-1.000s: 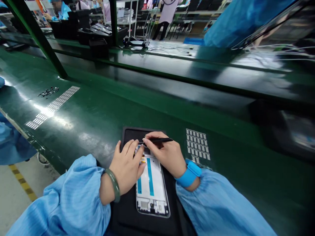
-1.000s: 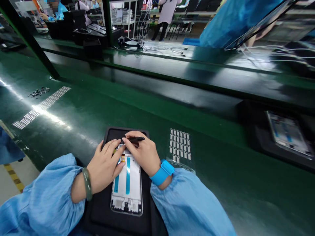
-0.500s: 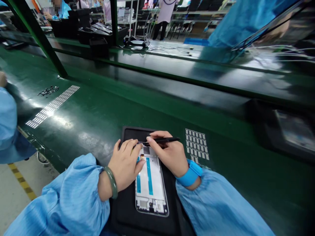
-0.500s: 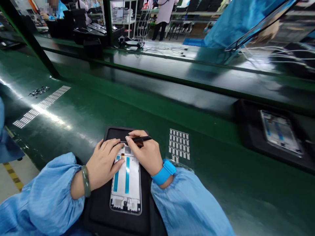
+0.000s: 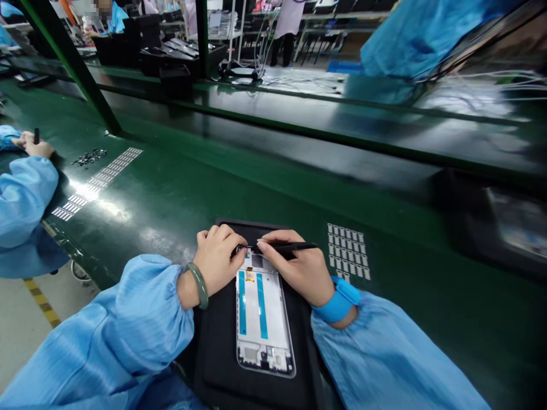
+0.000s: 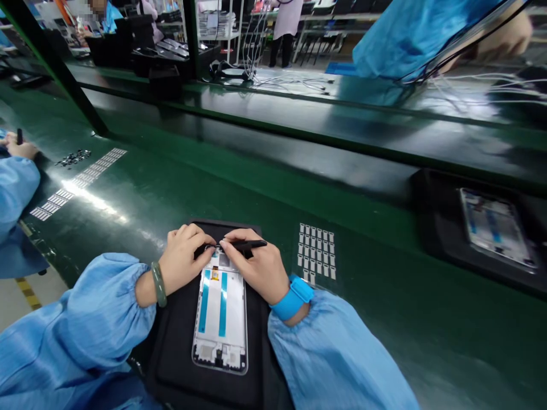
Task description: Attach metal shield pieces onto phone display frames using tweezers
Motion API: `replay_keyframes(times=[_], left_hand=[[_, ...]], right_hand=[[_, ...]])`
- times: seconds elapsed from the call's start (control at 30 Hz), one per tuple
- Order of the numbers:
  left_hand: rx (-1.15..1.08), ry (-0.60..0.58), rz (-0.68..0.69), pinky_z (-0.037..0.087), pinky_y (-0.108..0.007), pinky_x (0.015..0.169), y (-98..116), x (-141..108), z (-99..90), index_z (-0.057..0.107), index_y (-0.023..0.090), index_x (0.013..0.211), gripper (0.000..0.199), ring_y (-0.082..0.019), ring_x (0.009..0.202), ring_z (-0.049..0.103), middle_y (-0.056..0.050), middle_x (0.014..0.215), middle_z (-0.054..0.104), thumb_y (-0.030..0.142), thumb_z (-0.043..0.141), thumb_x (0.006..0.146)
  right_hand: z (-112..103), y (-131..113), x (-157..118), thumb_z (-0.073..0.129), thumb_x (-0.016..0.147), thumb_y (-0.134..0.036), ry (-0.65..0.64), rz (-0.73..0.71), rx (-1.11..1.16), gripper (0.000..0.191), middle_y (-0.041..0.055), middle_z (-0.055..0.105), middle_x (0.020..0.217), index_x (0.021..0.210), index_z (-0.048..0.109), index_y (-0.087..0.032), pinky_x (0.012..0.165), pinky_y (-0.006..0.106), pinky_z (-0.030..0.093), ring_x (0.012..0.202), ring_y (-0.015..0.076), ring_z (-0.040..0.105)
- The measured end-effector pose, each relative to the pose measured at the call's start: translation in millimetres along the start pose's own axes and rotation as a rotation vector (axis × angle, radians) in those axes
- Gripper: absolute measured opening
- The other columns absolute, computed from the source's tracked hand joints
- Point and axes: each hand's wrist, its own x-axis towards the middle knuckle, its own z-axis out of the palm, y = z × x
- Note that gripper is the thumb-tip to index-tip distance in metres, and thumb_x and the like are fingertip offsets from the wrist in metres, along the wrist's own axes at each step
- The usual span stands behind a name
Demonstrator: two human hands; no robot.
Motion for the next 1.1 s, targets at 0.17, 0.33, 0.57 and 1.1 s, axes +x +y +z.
replay_keyframes(times=[0.17,0.33,0.57,1.1], left_hand=[[-0.006,-0.003,0.003,0.032,-0.039,0.080,1,-1,0.2,0.062,0.026,0.093,0.013,-0.019,0.095,0.050,0.000,0.094,0.057,0.027,0.051,0.086],[0.005,-0.008,0.008,0.033,-0.040,0.081,1,-1,-0.3,0.062,0.026,0.094,0.014,-0.019,0.095,0.049,0.000,0.096,0.057,0.028,0.050,0.087],[-0.004,-0.006,-0.001,0.032,-0.040,0.081,2,0,-1.0,0.062,0.026,0.091,0.013,-0.019,0.097,0.049,0.000,0.095,0.057,0.029,0.050,0.088],[0.107,0.057,0.095,0.028,-0.045,0.097,2,10,2.5,0.058,0.020,0.075,0.011,-0.018,0.090,0.052,0.001,0.084,0.059,0.026,0.054,0.083]], right_hand=[[0,0,0,0.060,0.082,-0.025,-0.018,0.007,-0.007,0.005,0.0015,0.068,0.079,0.085,0.060,-0.021,0.067,0.028,0.054,0.073,0.0158,0.065],[0,0,-1,0.059,0.083,-0.027,-0.028,0.027,-0.008,0.006,0.0014,0.067,0.080,0.086,0.061,-0.022,0.067,0.029,0.054,0.074,0.0164,0.065],[-1,-2,-2,0.058,0.084,-0.029,-0.029,0.035,-0.037,0.007,0.0008,0.068,0.081,0.085,0.062,-0.023,0.068,0.030,0.054,0.075,0.0169,0.065],[2,-4,1,0.060,0.082,-0.029,0.050,0.046,-0.035,0.008,0.0021,0.070,0.082,0.084,0.062,-0.022,0.069,0.030,0.055,0.075,0.0174,0.067]])
